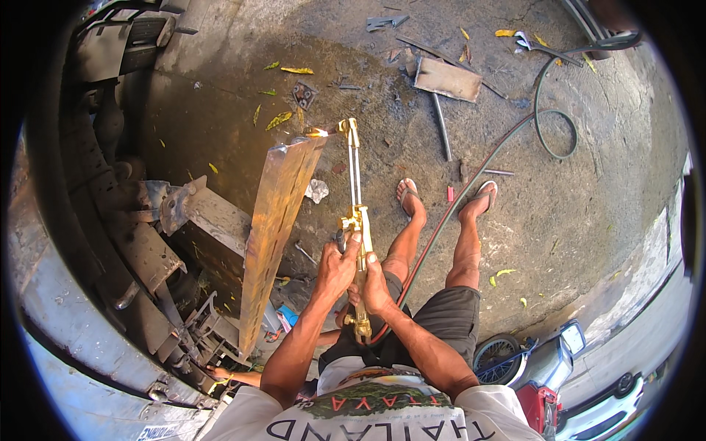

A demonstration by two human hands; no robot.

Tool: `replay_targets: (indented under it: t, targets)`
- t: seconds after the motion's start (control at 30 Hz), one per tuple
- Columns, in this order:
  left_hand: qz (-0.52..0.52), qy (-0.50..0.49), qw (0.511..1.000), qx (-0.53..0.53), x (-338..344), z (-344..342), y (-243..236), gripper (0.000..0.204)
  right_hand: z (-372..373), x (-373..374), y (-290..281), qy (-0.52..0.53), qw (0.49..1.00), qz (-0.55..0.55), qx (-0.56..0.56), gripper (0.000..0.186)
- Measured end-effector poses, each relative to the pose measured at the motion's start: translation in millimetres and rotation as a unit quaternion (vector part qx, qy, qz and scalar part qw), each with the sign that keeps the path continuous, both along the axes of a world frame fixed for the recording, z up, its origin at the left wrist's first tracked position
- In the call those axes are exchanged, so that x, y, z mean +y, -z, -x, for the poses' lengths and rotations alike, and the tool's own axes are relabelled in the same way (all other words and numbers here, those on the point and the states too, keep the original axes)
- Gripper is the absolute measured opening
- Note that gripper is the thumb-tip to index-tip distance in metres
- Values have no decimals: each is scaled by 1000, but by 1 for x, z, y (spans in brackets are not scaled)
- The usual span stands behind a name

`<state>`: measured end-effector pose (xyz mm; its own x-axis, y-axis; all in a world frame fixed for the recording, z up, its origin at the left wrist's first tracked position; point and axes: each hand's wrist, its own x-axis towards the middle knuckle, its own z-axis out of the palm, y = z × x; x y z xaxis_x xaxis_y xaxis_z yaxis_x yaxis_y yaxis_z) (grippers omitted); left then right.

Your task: The person uses a handheld oxy-acetylene torch to cut a long, flat metal bar resting on a wooden support. They move the torch along the bar, creating sparks and melting through the metal in several passes.

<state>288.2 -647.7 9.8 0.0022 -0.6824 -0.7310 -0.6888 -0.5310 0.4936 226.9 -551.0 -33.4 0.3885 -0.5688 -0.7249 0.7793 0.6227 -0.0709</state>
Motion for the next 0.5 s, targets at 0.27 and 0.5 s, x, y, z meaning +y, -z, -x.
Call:
replay_targets:
  t: [0.27, 0.5]
  targets:
    - [23, 0, 999, 24, 2, -3, 5, 44, 0, -1, -2, 0, 1000, -8, -8, 73]
    - [5, 4, 1000, -5, 1, -3, 3, 45, 2, -3, -5, 22, 1000, -18, -2, 63]
